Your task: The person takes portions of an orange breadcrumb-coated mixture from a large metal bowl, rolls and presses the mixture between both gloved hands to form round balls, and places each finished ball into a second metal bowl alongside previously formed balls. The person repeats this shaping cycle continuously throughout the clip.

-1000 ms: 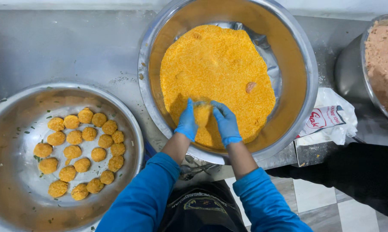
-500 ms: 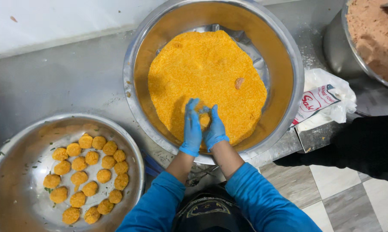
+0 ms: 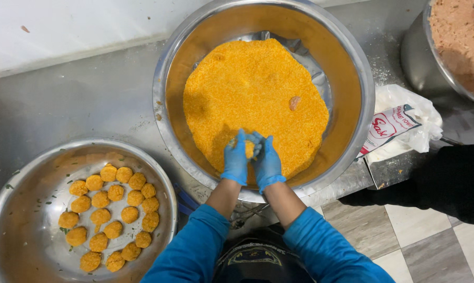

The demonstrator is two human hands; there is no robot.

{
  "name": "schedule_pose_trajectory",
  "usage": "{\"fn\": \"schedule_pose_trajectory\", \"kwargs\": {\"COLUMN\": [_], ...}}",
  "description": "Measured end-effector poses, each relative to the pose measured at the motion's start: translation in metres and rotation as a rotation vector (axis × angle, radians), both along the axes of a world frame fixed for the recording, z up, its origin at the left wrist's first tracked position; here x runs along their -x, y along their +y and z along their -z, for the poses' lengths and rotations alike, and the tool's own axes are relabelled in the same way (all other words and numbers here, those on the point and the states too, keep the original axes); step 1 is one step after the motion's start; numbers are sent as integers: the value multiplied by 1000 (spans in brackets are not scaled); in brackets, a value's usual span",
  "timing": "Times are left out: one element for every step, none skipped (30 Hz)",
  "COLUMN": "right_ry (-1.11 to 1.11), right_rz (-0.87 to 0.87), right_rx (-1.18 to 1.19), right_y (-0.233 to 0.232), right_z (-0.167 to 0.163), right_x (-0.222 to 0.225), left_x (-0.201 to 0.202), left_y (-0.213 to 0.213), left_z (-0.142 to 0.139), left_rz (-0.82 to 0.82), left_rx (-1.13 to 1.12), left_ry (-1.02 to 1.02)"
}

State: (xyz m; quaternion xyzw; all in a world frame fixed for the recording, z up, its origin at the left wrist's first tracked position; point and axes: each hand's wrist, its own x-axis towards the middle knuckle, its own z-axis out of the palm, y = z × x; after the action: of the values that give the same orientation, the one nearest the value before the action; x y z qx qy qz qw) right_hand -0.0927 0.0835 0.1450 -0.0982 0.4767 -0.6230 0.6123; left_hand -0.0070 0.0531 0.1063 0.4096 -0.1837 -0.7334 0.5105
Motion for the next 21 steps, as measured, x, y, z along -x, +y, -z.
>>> {"fn": "schedule_pose_trajectory", "kwargs": {"right_ry": [-181,-224,-267,-312,-229,-146,-63,98,258,420,476,532,587,642,698,753,500,248,-5,-81,-158], "right_rz": [0,12,24,35,36,37,36,-19,-74,-130,-102,-74,-47,-20,8,35,70,103,133,122,110], "right_rx": [-61,-139,-218,-297,-229,-161,-91,8,105,204,249,295,340,383,426,471,352,231,110,147,185], "right_y": [-2,-4,-6,-8,-11,-14,-17,-16,-13,-9,-6,-2,3,7,11,12,9,4,2,2,1], "right_z": [3,3,2,-2,-6,-11,-17,-22,-26,-29,-31,-31,-29,-25,-20,-14,-6,1,8,14,19], "right_x": [1,1,2,2,1,-2,-5,-9,-14,-18,-20,-21,-21,-20,-18,-15,-11,-7,-5,-4,-4], "left_x": [3,3,1,-2,-3,-4,-5,-6,-7,-7,-7,-7,-8,-8,-8,-7,-7,-6,-4,-2,-1], "left_y": [5,9,14,18,20,20,19,17,15,12,9,6,5,4,4,4,4,6,7,8,9], "left_z": [-12,-23,-34,-43,-50,-54,-55,-54,-50,-45,-38,-32,-26,-21,-18,-18,-18,-21,-26,-32,-38], "left_rz": [6,13,-14,-40,-67,-62,-59,-55,-50,-47,-44,-41,-39,-37,-44,-51,-55,-59,-62,-63,-56], "left_rx": [212,425,523,622,722,516,311,103,17,-66,-143,-170,-200,-231,-221,-212,-203,-183,-162,-139,-16], "left_ry": [-178,-355,-415,-475,-535,-406,-275,-142,59,261,465,519,573,628,489,350,211,194,178,162,108]}}
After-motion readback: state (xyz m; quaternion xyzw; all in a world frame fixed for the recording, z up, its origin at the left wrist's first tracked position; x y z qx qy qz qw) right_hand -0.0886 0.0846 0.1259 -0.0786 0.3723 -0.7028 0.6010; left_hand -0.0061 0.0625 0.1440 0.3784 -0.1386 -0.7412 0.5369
